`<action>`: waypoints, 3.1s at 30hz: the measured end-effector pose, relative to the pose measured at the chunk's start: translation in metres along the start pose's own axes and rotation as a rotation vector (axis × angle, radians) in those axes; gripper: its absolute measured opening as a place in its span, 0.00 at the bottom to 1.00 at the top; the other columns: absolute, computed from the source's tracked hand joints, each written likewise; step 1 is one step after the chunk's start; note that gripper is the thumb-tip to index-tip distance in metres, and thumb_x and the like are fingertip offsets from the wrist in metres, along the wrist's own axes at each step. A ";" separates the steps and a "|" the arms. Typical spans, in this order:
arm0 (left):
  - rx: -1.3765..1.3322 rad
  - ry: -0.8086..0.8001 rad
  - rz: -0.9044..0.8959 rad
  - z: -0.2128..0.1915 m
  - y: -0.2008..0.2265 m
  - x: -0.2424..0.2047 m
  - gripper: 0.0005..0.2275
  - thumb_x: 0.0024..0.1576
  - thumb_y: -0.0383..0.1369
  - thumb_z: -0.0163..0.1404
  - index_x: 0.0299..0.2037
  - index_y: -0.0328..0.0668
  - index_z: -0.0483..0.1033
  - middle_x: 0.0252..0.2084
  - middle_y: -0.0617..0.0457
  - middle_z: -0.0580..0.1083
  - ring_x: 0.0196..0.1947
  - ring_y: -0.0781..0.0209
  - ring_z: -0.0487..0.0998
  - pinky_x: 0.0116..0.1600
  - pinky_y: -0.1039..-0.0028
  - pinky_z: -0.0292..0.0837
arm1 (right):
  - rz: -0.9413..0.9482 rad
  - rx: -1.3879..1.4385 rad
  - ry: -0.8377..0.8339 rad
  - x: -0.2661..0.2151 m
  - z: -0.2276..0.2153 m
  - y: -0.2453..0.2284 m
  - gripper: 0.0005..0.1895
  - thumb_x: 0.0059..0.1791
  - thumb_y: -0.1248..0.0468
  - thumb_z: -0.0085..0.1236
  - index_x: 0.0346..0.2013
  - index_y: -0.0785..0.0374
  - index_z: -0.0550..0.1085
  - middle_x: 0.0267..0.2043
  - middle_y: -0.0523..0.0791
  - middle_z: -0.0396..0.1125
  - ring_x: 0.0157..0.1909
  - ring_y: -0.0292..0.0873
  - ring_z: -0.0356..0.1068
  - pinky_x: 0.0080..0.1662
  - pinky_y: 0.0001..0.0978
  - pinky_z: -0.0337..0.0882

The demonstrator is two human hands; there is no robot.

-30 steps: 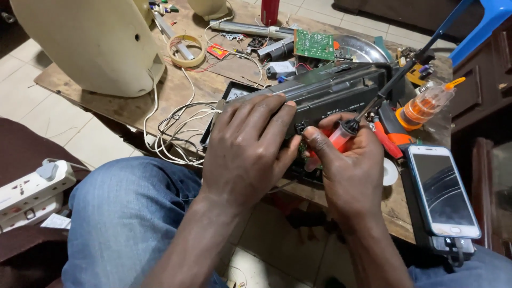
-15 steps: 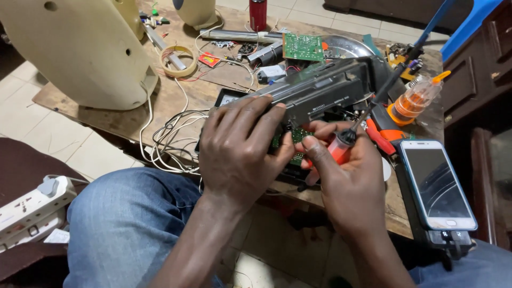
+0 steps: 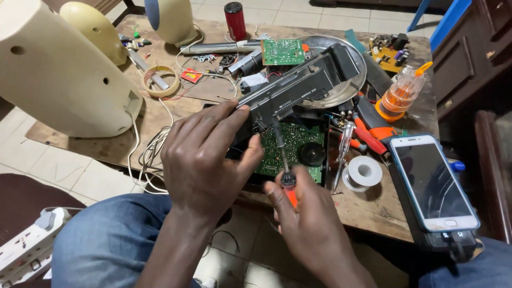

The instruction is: The person is repairing an electronic device, likely a VCR, by using a soldering iron to work on the circuit board. They hold the device with one hand and apply the soldering iron with the other, focusing on specific components on the board.

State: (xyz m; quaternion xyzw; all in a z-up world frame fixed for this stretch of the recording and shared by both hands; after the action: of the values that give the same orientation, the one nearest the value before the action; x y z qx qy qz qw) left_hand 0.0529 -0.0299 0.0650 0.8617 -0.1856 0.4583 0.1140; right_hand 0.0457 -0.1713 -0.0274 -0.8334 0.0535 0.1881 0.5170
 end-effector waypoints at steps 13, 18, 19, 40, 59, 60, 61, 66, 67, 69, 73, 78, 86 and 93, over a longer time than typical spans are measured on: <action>0.002 0.036 -0.030 -0.001 -0.002 -0.005 0.10 0.51 0.30 0.61 0.42 0.38 0.81 0.47 0.44 0.83 0.46 0.52 0.84 0.49 0.62 0.74 | -0.171 -0.357 0.059 0.012 -0.009 0.017 0.18 0.54 0.44 0.44 0.40 0.53 0.70 0.33 0.46 0.78 0.38 0.55 0.76 0.40 0.44 0.66; -0.018 0.038 -0.027 -0.002 -0.003 -0.006 0.11 0.49 0.29 0.63 0.41 0.38 0.81 0.47 0.43 0.83 0.46 0.52 0.84 0.49 0.63 0.74 | -0.288 -0.424 0.128 0.017 -0.010 0.021 0.17 0.54 0.46 0.47 0.37 0.55 0.70 0.27 0.49 0.76 0.37 0.63 0.73 0.36 0.49 0.64; -0.016 0.036 -0.034 -0.002 -0.003 -0.007 0.11 0.49 0.29 0.63 0.41 0.38 0.81 0.47 0.43 0.83 0.46 0.52 0.84 0.49 0.63 0.74 | -0.287 -0.428 0.122 0.015 -0.010 0.020 0.17 0.54 0.46 0.47 0.37 0.55 0.70 0.27 0.49 0.76 0.37 0.63 0.73 0.36 0.49 0.64; -0.029 0.032 -0.067 -0.003 -0.004 -0.004 0.11 0.48 0.30 0.63 0.40 0.37 0.83 0.45 0.44 0.83 0.45 0.51 0.84 0.48 0.62 0.75 | -0.145 0.050 0.035 0.004 -0.029 0.009 0.18 0.55 0.56 0.58 0.25 0.64 0.73 0.19 0.46 0.66 0.22 0.39 0.67 0.27 0.32 0.67; -0.050 0.050 -0.070 -0.007 -0.002 -0.009 0.10 0.51 0.32 0.63 0.41 0.38 0.81 0.46 0.44 0.82 0.47 0.48 0.83 0.47 0.59 0.73 | -0.344 0.664 0.348 0.028 -0.012 -0.046 0.11 0.48 0.71 0.65 0.33 0.61 0.68 0.21 0.45 0.62 0.21 0.36 0.62 0.22 0.26 0.61; -0.050 0.052 -0.065 -0.007 -0.002 -0.009 0.10 0.51 0.32 0.63 0.41 0.38 0.81 0.46 0.44 0.82 0.47 0.48 0.83 0.47 0.59 0.72 | -0.347 0.702 0.327 0.029 -0.012 -0.046 0.11 0.48 0.72 0.65 0.31 0.62 0.69 0.22 0.46 0.63 0.22 0.37 0.62 0.23 0.26 0.60; -0.049 0.054 -0.067 -0.007 -0.002 -0.009 0.10 0.51 0.32 0.63 0.41 0.38 0.81 0.46 0.44 0.82 0.47 0.48 0.83 0.47 0.59 0.72 | -0.348 0.700 0.325 0.032 -0.011 -0.045 0.11 0.48 0.72 0.65 0.31 0.62 0.69 0.22 0.46 0.63 0.22 0.37 0.62 0.23 0.26 0.60; -0.051 0.052 -0.076 -0.007 -0.002 -0.010 0.11 0.51 0.32 0.63 0.41 0.38 0.82 0.47 0.44 0.82 0.48 0.48 0.82 0.48 0.58 0.73 | -0.413 0.704 0.311 0.032 -0.011 -0.046 0.11 0.48 0.73 0.64 0.31 0.62 0.68 0.20 0.44 0.60 0.22 0.35 0.62 0.22 0.24 0.58; -0.050 0.052 -0.078 -0.007 -0.002 -0.010 0.11 0.51 0.32 0.63 0.41 0.38 0.82 0.47 0.44 0.82 0.48 0.48 0.82 0.48 0.58 0.73 | -0.413 0.704 0.309 0.030 -0.012 -0.046 0.11 0.48 0.73 0.64 0.31 0.62 0.68 0.20 0.44 0.60 0.22 0.35 0.62 0.22 0.24 0.58; -0.054 0.071 -0.065 -0.008 -0.002 -0.011 0.10 0.51 0.32 0.62 0.41 0.37 0.81 0.46 0.44 0.81 0.48 0.48 0.82 0.48 0.58 0.72 | -0.409 0.684 0.280 0.028 -0.010 -0.049 0.10 0.50 0.73 0.62 0.30 0.65 0.68 0.19 0.48 0.60 0.19 0.36 0.57 0.22 0.25 0.58; -0.052 0.062 -0.063 -0.009 -0.002 -0.010 0.10 0.52 0.32 0.62 0.41 0.37 0.81 0.46 0.45 0.81 0.48 0.48 0.82 0.48 0.58 0.73 | -0.400 0.667 0.302 0.029 -0.011 -0.050 0.11 0.49 0.72 0.63 0.29 0.63 0.68 0.18 0.45 0.58 0.20 0.37 0.60 0.22 0.26 0.59; -0.044 0.044 -0.061 -0.007 -0.002 -0.009 0.11 0.52 0.32 0.63 0.42 0.37 0.83 0.47 0.43 0.82 0.48 0.48 0.82 0.47 0.59 0.74 | -0.330 0.686 0.356 0.030 -0.012 -0.047 0.11 0.48 0.72 0.65 0.34 0.61 0.68 0.22 0.45 0.63 0.21 0.37 0.63 0.19 0.26 0.59; -0.043 0.051 -0.052 -0.007 -0.002 -0.008 0.11 0.51 0.32 0.64 0.41 0.37 0.82 0.46 0.42 0.82 0.46 0.48 0.83 0.48 0.60 0.75 | -0.208 0.358 0.191 0.000 -0.031 -0.045 0.08 0.56 0.65 0.52 0.45 0.67 0.76 0.26 0.50 0.66 0.25 0.42 0.65 0.27 0.32 0.64; -0.039 0.078 -0.038 -0.009 -0.002 -0.010 0.10 0.50 0.31 0.64 0.40 0.38 0.82 0.46 0.44 0.82 0.46 0.49 0.83 0.47 0.60 0.75 | -0.039 -0.172 0.164 -0.008 -0.044 -0.011 0.23 0.55 0.55 0.57 0.21 0.67 0.71 0.23 0.48 0.79 0.23 0.41 0.66 0.30 0.35 0.65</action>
State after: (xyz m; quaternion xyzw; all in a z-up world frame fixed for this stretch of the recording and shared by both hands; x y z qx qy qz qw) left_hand 0.0421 -0.0231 0.0614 0.8442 -0.1737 0.4855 0.1465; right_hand 0.0525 -0.2058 0.0022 -0.8881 0.0630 0.1132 0.4409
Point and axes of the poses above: each hand's wrist, its own x-axis towards the middle knuckle, its own z-axis out of the palm, y = z × x, the point moved 6 cm from there along x, towards the middle knuckle
